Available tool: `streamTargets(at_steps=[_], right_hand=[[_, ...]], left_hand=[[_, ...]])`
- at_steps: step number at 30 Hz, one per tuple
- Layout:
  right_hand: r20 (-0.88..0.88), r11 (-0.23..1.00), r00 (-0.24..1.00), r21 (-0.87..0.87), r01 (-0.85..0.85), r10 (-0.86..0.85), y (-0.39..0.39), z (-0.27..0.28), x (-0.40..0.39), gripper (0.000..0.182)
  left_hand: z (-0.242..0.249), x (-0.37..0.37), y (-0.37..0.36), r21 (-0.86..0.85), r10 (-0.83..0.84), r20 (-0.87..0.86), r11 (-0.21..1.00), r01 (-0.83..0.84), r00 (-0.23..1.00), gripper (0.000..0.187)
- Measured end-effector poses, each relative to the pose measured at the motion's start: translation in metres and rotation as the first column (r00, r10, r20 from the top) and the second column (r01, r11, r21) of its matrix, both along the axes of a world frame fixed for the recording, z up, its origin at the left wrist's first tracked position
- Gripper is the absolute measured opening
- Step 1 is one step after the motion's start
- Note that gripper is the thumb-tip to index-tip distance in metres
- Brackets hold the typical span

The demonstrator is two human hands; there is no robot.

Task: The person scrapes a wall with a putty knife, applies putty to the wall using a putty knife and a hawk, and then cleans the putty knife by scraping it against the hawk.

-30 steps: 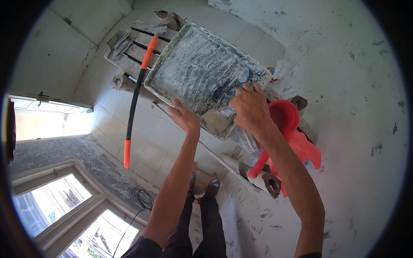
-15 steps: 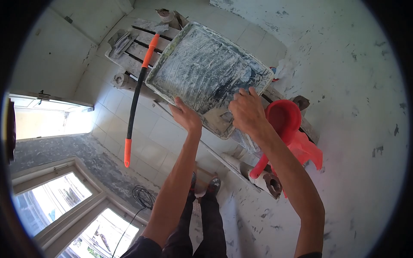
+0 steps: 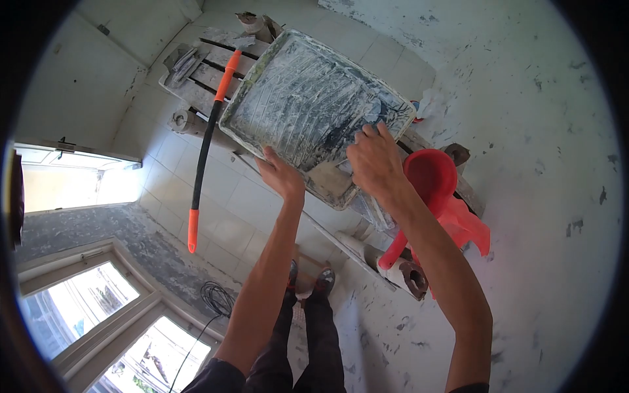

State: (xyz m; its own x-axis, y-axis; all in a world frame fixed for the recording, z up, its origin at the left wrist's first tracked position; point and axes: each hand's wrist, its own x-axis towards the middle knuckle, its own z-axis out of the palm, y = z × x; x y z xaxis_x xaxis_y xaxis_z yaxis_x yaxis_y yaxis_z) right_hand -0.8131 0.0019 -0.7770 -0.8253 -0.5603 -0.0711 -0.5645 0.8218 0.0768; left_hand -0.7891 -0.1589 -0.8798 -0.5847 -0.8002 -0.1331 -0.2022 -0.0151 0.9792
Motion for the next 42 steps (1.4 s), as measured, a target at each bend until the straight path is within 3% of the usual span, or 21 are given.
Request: streamTargets(at_steps=[5,8,10,14,16,19,23,26,28,32,35,37,42], right_hand=[[-0.004,0.996,0.997,-0.045,-0.076,0.076,0.006,-0.005,0.005,0.011],[0.025,0.993,0.999,-0.118,0.026,-0.023,0.005,0.010,0.001,0.012],[0.071,0.996,0.997,-0.086,0.018,-0.012,0.003,0.008,0.004,0.013],[0.002,0.997,0.997,-0.012,-0.076,0.076,-0.001,-0.001,0.005,0.011],[0.001,0.999,0.999,-0.006,0.040,-0.040,-0.006,0.018,0.002,0.009],[0.011,0.999,1.000,0.033,-0.008,0.007,-0.002,0.001,0.003,0.007],[0.033,0.998,0.997,0.010,-0.064,0.063,-0.002,0.003,0.007,0.009],[0.085,0.997,0.994,-0.032,0.071,-0.068,-0.004,0.017,0.005,0.011],[0.088,0.999,0.996,-0.018,0.027,-0.025,-0.007,0.013,0.009,0.012],[0.013,0.998,0.998,0.010,-0.061,0.061,-0.008,0.002,0.007,0.009],[0.032,0.998,0.998,-0.044,0.050,-0.049,-0.012,0.014,0.005,0.007],[-0.014,0.995,0.997,0.063,-0.079,0.080,-0.017,0.000,0.007,0.007],[0.003,0.999,1.000,0.033,-0.012,0.012,-0.021,0.016,0.002,0.006]], left_hand=[[0.004,0.001,-0.001,0.063,-0.043,0.041,0.997,0.040,0.998,0.048],[0.001,0.000,-0.002,0.057,-0.021,0.069,0.998,0.017,0.997,0.048],[-0.005,-0.002,0.001,-0.060,0.041,-0.008,0.997,-0.041,0.999,0.049],[-0.006,-0.004,0.000,-0.089,0.029,-0.073,0.995,-0.035,0.997,0.049],[-0.003,-0.001,-0.001,-0.037,0.001,0.004,0.999,-0.001,1.000,0.048],[0.002,0.000,-0.002,0.063,-0.026,0.047,0.998,0.023,0.999,0.046],[0.003,0.000,-0.001,0.047,-0.001,-0.019,0.999,0.002,1.000,0.045],[0.003,0.000,-0.003,0.076,-0.045,0.085,0.996,0.038,0.995,0.045],[-0.002,-0.002,-0.001,-0.028,0.010,0.009,1.000,-0.009,1.000,0.046],[0.006,-0.002,-0.002,0.051,-0.010,-0.028,0.999,0.011,1.000,0.048],[0.003,0.002,-0.002,0.054,-0.021,0.075,0.998,0.017,0.997,0.048],[0.003,0.000,-0.001,0.040,-0.020,0.013,0.999,0.019,1.000,0.047],[0.001,0.002,-0.001,0.056,-0.017,0.017,0.998,0.016,1.000,0.047]])
